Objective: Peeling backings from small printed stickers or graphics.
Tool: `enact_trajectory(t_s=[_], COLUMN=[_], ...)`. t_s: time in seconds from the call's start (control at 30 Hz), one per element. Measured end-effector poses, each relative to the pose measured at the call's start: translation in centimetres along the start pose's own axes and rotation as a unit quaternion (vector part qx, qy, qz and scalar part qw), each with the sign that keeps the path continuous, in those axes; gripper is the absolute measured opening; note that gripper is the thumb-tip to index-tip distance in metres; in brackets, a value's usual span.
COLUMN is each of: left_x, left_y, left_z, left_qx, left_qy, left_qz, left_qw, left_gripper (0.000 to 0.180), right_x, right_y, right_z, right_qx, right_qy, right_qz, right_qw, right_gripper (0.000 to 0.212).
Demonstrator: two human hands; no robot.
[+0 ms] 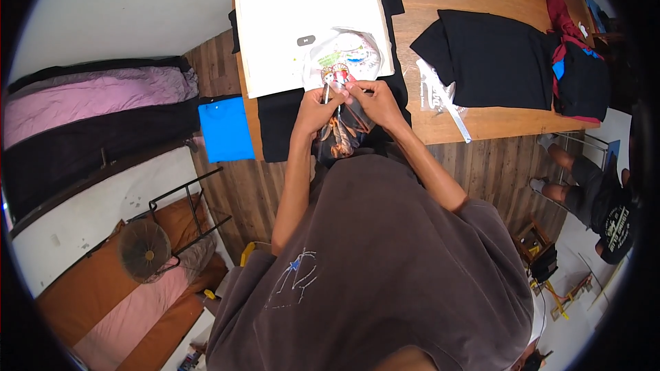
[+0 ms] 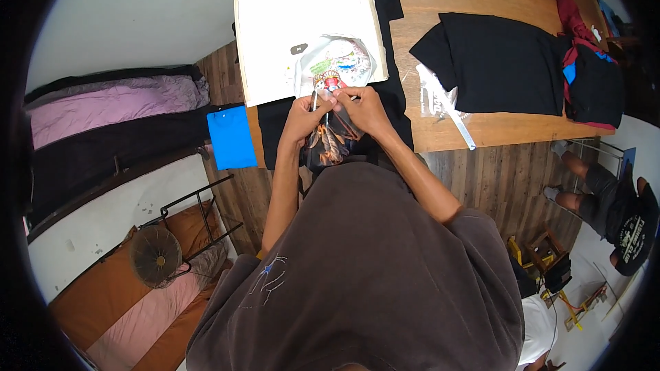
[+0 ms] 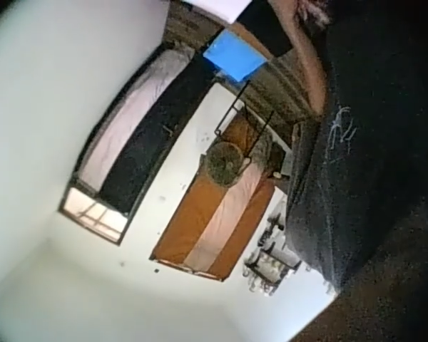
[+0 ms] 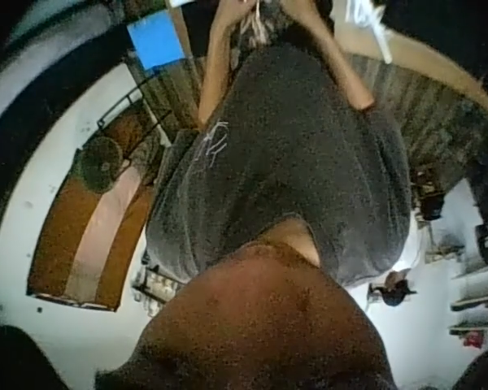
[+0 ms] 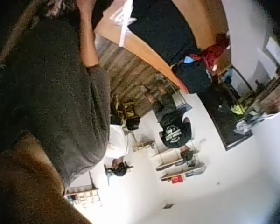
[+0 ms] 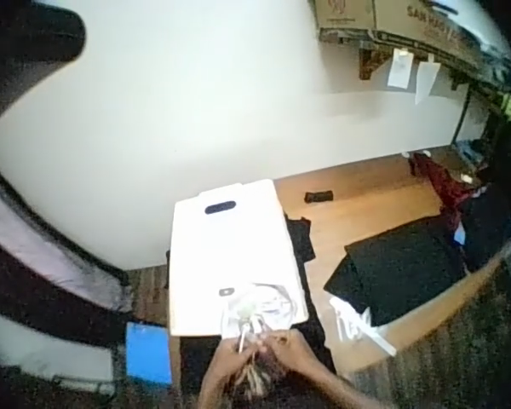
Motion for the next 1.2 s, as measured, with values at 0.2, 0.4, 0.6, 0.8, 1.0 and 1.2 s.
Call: enact_trajectory(t_s=[0.2,0.4,0.6,0.8,1.0,1.2], left_x=[-0.1,-1.2,-2.0,-2.4,-2.4,-2.6], left_y=[-0.6,-1.0,-1.4,-1.8,-1.9,-2.1], left_z=[-0.1,-0.1,0.0,0.1,0.0,0.4], left_qx=[0.003,0.017,0.012,0.001,-0.005,-0.002], left_qy=[-0.052,-0.042,-0.036,-0.028,-0.026,0.003], left_qz=[-0.008,0.061,0.084,0.1,0.103,0.116], left_qw=[0.999,0.997,0.996,0.995,0.994,0.993], left_gripper=[0.021,0.019,0.016,0.015,0.014,0.013], right_x=[1.1,3.1,3.7,4.8,5.3,5.3], right_y=[-0.6,-1.1,-1.2,-1.3,-1.4,-1.4], right_z=[-0.5,0.0,-0.2,-0.3,-0.4,-0.2], right_qx=[0.018,0.067,0.052,0.035,0.021,0.018], right_qy=[0.046,0.058,0.019,-0.01,-0.013,-0.015], right_qz=[0.015,-0.042,-0.084,-0.109,-0.106,-0.114], right_qw=[0.999,0.995,0.995,0.993,0.994,0.993], right_gripper=[0.032,0.028,0.024,0.021,0.022,0.024])
Point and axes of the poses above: each hand's wrist, its own y-axis towards the middle knuckle, its own z-axis out of the palm, x = y × z, the point moved 9 cm from there along y, towards the middle knuckle, and after that the axes turned 12 degrees about -z, right-handed, at the moved point
